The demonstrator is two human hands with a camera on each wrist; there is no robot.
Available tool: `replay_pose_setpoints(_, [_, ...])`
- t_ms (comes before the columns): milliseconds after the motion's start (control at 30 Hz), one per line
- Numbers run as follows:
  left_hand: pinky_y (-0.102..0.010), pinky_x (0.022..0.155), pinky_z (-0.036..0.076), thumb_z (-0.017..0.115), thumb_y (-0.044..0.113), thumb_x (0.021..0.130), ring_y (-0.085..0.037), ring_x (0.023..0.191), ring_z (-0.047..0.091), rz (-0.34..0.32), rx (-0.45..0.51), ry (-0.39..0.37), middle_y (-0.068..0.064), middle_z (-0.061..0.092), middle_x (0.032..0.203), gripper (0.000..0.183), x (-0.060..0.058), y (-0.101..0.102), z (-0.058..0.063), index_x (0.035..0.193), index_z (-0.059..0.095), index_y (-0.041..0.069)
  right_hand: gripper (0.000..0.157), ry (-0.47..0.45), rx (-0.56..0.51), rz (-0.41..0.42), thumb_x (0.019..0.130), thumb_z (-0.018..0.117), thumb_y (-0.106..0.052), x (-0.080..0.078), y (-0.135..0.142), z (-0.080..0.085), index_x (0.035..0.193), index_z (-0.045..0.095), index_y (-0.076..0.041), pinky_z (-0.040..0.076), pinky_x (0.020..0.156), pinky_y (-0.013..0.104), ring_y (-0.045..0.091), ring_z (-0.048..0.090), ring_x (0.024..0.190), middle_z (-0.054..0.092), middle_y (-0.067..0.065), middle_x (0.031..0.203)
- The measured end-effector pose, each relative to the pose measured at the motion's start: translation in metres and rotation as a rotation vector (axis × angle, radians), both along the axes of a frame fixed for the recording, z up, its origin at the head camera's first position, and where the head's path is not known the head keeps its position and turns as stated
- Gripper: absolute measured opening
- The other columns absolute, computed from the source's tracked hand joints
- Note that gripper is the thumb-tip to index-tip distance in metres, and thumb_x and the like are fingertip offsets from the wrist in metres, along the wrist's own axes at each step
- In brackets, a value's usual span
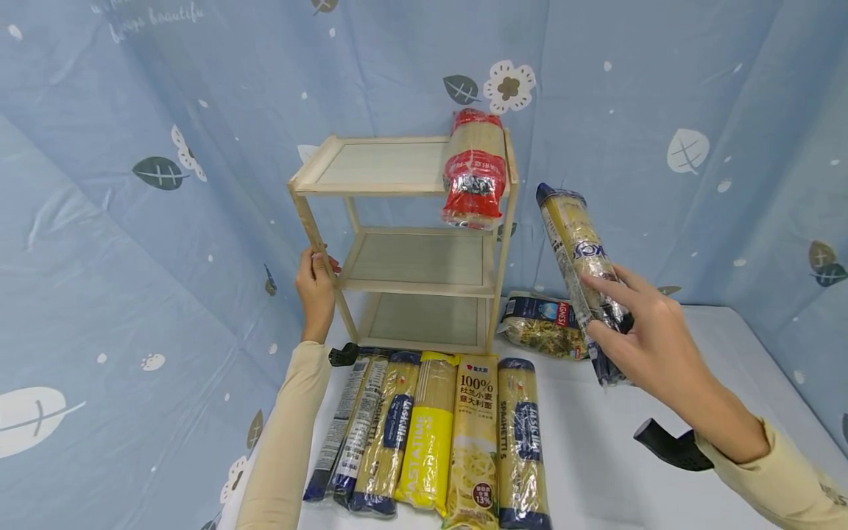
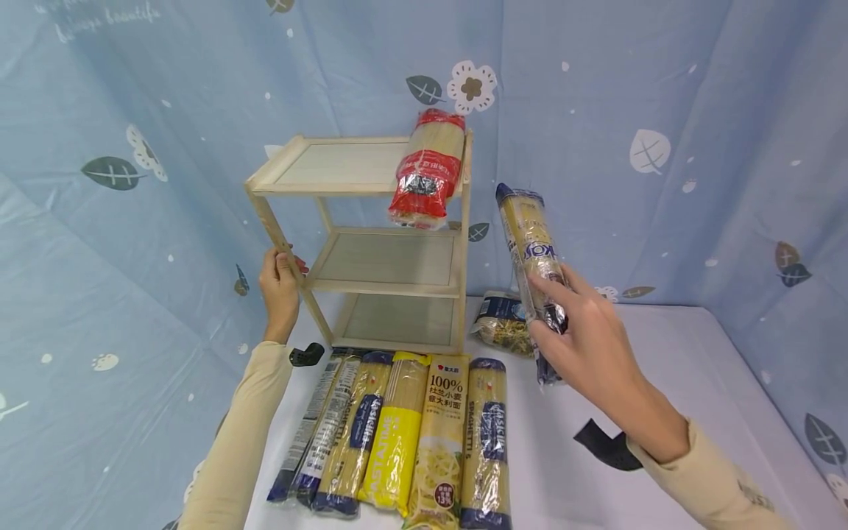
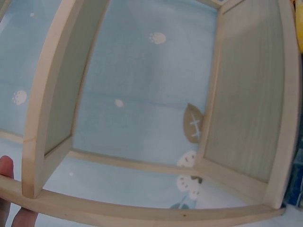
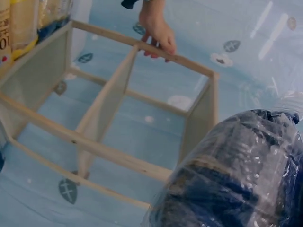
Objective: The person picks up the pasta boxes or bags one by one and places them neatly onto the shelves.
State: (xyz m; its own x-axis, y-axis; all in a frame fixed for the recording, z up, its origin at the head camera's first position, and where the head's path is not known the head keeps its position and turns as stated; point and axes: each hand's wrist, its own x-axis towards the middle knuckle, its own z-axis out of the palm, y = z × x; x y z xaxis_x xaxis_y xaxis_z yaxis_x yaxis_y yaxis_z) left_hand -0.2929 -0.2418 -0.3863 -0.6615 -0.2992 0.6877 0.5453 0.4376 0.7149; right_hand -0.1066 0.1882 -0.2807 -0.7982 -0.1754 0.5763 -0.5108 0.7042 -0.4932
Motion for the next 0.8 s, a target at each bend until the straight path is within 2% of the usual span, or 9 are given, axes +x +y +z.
replay_pose_setpoints(200, [-0.023,0.061,0.041,0.037,0.021,0.104,-0.027,0.072,0.060,0.005,-0.006,0.005,-0.014,0.061,0.083,0.027,-0.001,-0.001,0.000,0.113,0.058,0.007,0.051,0.021,0.006,0.015,0.078,0.058,0.005,-0.007,-0.002,0.020,0.128,0.059,-0.004,0.019,0.032,0.023,-0.001,0.013,0.035,0.044,0.032,0.135])
replay_pose_setpoints(500, [-0.023,0.063,0.041,0.038,0.020,0.103,-0.026,0.072,0.060,0.001,-0.002,0.000,-0.016,0.061,0.083,0.027,0.001,-0.001,0.001,0.113,0.059,0.006,0.050,0.055,0.025,-0.007,0.077,0.057,0.003,-0.021,-0.008,0.052,0.126,0.061,-0.005,0.019,0.033,0.025,0.001,0.013,0.036,0.047,0.029,0.133])
replay_pose_setpoints(667, [-0.024,0.061,0.039,0.038,0.017,0.103,-0.031,0.071,0.059,-0.010,0.008,0.012,-0.020,0.061,0.081,0.027,0.001,-0.002,-0.001,0.114,0.058,0.003,0.046,0.057,0.038,0.014,0.079,0.057,0.003,-0.026,-0.011,0.073,0.124,0.062,-0.003,0.019,0.034,0.025,0.003,0.012,0.036,0.050,0.027,0.132])
replay_pose_setpoints(800, [-0.024,0.062,0.040,0.038,0.021,0.103,-0.029,0.073,0.059,-0.013,0.013,-0.008,-0.018,0.061,0.083,0.027,0.001,-0.001,-0.001,0.114,0.058,0.006,0.045,0.040,0.036,0.037,0.081,0.057,0.003,-0.027,-0.015,0.089,0.125,0.062,-0.006,0.019,0.035,0.026,0.004,0.013,0.034,0.053,0.021,0.131])
